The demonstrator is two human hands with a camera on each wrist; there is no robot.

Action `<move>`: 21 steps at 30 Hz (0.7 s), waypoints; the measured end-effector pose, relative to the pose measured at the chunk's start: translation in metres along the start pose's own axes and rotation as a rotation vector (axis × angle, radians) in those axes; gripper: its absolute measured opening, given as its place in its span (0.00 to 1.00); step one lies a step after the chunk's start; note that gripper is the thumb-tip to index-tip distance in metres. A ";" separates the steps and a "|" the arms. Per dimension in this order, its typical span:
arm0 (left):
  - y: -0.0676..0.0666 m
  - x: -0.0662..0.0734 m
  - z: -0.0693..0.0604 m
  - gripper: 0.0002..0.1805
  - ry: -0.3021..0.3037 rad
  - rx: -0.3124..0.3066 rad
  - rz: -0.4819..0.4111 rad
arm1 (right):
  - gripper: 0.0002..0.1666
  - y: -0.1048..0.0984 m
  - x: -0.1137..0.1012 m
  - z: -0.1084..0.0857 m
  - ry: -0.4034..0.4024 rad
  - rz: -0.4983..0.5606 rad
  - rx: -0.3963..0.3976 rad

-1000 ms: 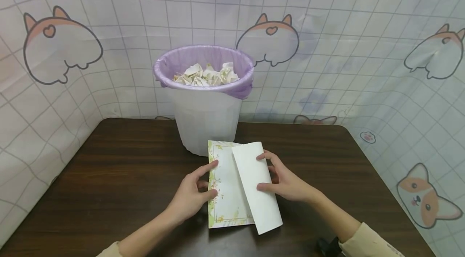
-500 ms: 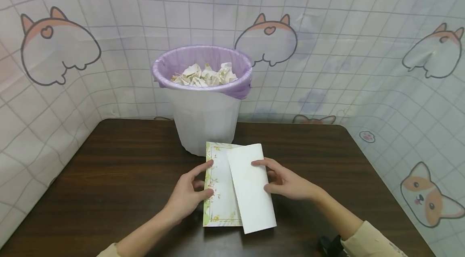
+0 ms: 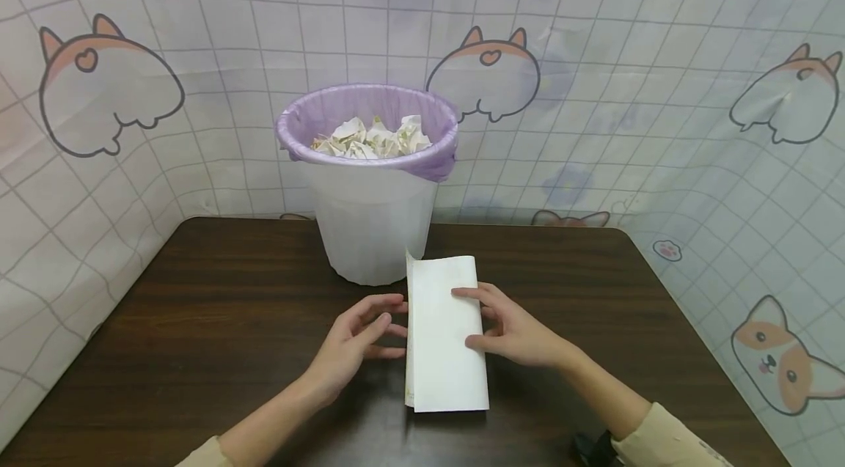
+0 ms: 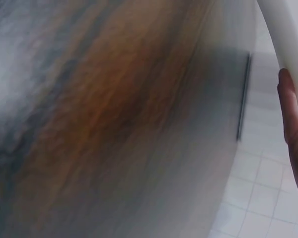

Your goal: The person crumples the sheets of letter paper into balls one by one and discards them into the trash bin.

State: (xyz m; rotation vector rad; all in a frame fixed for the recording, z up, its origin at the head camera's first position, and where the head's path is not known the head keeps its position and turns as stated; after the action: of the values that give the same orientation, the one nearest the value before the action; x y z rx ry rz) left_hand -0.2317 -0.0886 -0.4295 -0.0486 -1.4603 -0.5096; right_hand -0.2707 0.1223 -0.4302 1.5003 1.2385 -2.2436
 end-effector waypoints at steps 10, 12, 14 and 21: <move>-0.012 -0.026 0.009 0.22 -0.134 0.070 -0.095 | 0.43 0.002 -0.014 0.007 -0.045 0.083 0.037; -0.008 -0.026 0.009 0.24 -0.130 0.042 -0.111 | 0.43 0.004 -0.017 0.009 -0.053 0.093 0.032; -0.002 -0.023 0.011 0.28 -0.112 -0.003 -0.119 | 0.43 0.006 -0.019 0.012 -0.056 0.084 0.029; 0.009 -0.021 0.017 0.35 -0.109 -0.048 -0.121 | 0.44 0.010 -0.023 0.019 -0.036 -0.051 0.053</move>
State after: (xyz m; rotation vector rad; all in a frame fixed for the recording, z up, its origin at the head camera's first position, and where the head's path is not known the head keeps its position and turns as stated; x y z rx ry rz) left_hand -0.2452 -0.0685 -0.4446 -0.0260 -1.5636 -0.6492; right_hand -0.2676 0.0959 -0.4137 1.4557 1.2300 -2.3420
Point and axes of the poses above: each hand's wrist, its own z-axis towards the middle knuckle, its own y-axis out of the palm, x = y × z, the point moved 9 cm from there along z, towards the middle knuckle, and after that the axes turned 8 degrees about -z, right-handed, at the moved point
